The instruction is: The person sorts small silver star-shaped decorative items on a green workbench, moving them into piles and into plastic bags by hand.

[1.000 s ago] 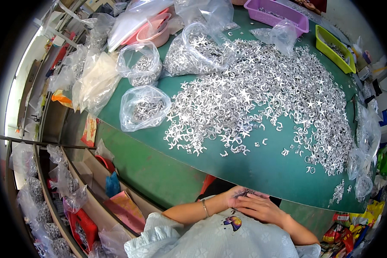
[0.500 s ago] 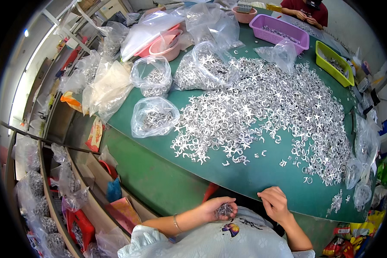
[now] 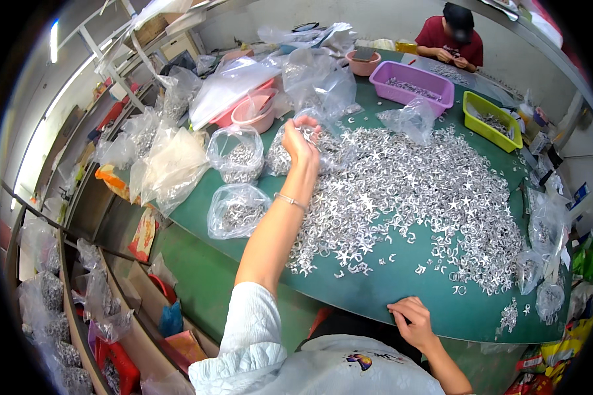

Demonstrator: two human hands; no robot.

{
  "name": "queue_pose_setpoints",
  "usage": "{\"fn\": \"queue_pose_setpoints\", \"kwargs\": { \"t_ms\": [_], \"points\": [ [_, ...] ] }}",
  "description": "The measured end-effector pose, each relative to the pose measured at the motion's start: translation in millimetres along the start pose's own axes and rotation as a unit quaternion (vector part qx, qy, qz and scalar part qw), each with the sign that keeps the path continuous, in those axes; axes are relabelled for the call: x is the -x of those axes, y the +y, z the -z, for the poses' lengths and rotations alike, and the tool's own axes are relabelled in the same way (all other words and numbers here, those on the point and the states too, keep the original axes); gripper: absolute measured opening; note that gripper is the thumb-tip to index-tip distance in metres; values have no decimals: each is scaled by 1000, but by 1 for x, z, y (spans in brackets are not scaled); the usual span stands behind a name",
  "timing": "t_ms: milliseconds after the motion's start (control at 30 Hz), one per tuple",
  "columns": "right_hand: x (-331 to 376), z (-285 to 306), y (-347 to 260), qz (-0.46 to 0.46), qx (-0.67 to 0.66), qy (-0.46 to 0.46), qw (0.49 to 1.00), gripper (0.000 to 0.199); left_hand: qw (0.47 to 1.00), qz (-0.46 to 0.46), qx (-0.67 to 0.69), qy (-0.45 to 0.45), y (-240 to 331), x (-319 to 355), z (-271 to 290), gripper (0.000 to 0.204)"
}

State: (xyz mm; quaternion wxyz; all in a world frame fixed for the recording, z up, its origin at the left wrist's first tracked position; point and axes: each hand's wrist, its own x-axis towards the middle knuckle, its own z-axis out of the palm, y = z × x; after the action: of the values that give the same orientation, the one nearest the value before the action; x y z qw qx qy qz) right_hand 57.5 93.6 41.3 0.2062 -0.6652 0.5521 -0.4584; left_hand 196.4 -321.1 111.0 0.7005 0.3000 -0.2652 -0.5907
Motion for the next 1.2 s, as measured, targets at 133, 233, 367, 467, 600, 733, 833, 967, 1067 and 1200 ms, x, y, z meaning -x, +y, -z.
{"fn": "queue_pose_setpoints", "kwargs": {
  "t_ms": [133, 233, 367, 467, 600, 733, 833, 967, 1067, 1200],
  "points": [
    [1, -1, 2, -3, -2, -1, 1000, 13, 865, -333, -371, -46, -19, -17, 0, 31],
    [1, -1, 1, 0, -12, 4, 1000, 13, 797, -397, -449, -80, -20, -12, 10, 25],
    [5, 0, 3, -1, -11, 20, 1000, 14, 801, -379, -447, -121, -9, 17, 10, 20],
    [4, 1, 1, -6, -17, 42, 999, 14, 824, -273, -433, -242, 5, 82, 7, 19],
    [3, 19, -1, -21, 86, 96, 991, 19, 676, -175, -543, -466, 14, 160, 31, 31],
    [4, 60, 22, -142, 251, 172, 942, 38, 586, -129, -630, -493, 7, 181, 62, 47],
    [9, 96, 50, -193, 376, 196, 885, 49, 508, -183, -713, -448, -12, 182, 65, 52],
    [27, 101, 73, -287, 449, 156, 832, 56, 498, -236, -716, -428, -38, 173, 78, 55],
    [18, 80, 66, -284, 394, 135, 864, 63, 487, -218, -730, -427, -39, 176, 78, 50],
    [3, 60, 57, -270, 342, 95, 895, 66, 471, -255, -718, -445, -42, 194, 47, 48]
  ]
}}
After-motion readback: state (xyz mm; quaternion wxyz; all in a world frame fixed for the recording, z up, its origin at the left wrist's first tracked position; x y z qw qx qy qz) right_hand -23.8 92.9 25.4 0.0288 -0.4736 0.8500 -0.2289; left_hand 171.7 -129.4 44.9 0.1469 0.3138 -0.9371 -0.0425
